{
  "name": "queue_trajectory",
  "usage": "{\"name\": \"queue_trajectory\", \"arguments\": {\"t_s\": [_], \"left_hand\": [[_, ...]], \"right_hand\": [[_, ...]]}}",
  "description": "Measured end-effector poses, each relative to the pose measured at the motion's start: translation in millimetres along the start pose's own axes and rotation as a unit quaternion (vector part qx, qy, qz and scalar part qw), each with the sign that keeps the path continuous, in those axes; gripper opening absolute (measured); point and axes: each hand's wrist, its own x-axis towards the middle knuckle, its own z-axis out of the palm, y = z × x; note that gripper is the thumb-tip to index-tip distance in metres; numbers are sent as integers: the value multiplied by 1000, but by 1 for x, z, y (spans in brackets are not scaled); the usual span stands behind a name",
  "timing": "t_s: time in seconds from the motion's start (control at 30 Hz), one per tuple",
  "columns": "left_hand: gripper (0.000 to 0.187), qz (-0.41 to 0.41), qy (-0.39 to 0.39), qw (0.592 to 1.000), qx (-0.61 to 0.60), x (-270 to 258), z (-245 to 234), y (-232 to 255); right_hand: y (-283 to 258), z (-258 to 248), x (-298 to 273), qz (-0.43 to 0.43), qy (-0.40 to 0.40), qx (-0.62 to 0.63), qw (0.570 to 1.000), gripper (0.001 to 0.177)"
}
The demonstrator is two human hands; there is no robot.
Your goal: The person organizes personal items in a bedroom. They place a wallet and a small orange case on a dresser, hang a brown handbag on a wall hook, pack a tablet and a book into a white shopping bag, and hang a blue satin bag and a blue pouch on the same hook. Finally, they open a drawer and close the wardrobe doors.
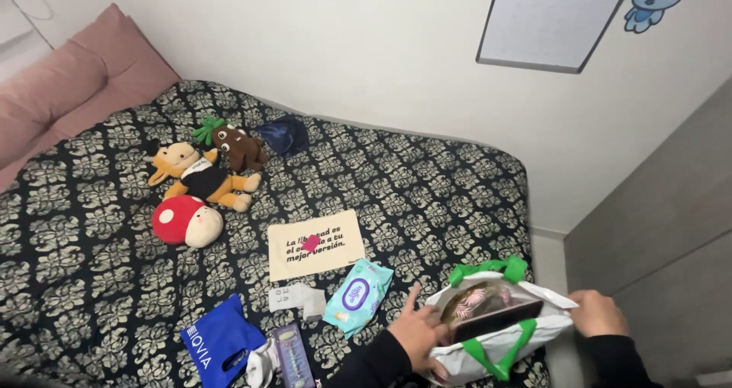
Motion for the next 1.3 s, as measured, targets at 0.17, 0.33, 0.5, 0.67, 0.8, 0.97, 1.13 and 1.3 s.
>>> {"name": "queue_trajectory", "arguments": {"t_s": [0.17,0.33,0.5,0.67,0.8,0.97,1.13,1.3], "left_hand": [[9,-7,-30,994,107,-4,33,-35],[11,-15,36,989,141,-13,-35,0],[27,35,194,971,138,-12,29,16],[37,67,307,945,86,-1,36,37],[40,24,276,957,79,-7,43,38],[34,-4,225,974,28,-16,96,22],[21,9,304,952,26,-27,46,30],[14,-35,304,952,4,-35,58,24]], "right_hand": [[8,-5,8,16,51,62,997,39],[15,-1,44,-53,158,89,982,36],[-4,9,64,-52,111,43,991,38],[15,46,126,-106,228,87,964,46],[2,57,130,-105,193,96,971,43],[-14,55,108,-118,133,72,981,45],[-63,41,24,-287,324,106,895,55],[-135,69,-56,-375,109,138,910,46]]}}
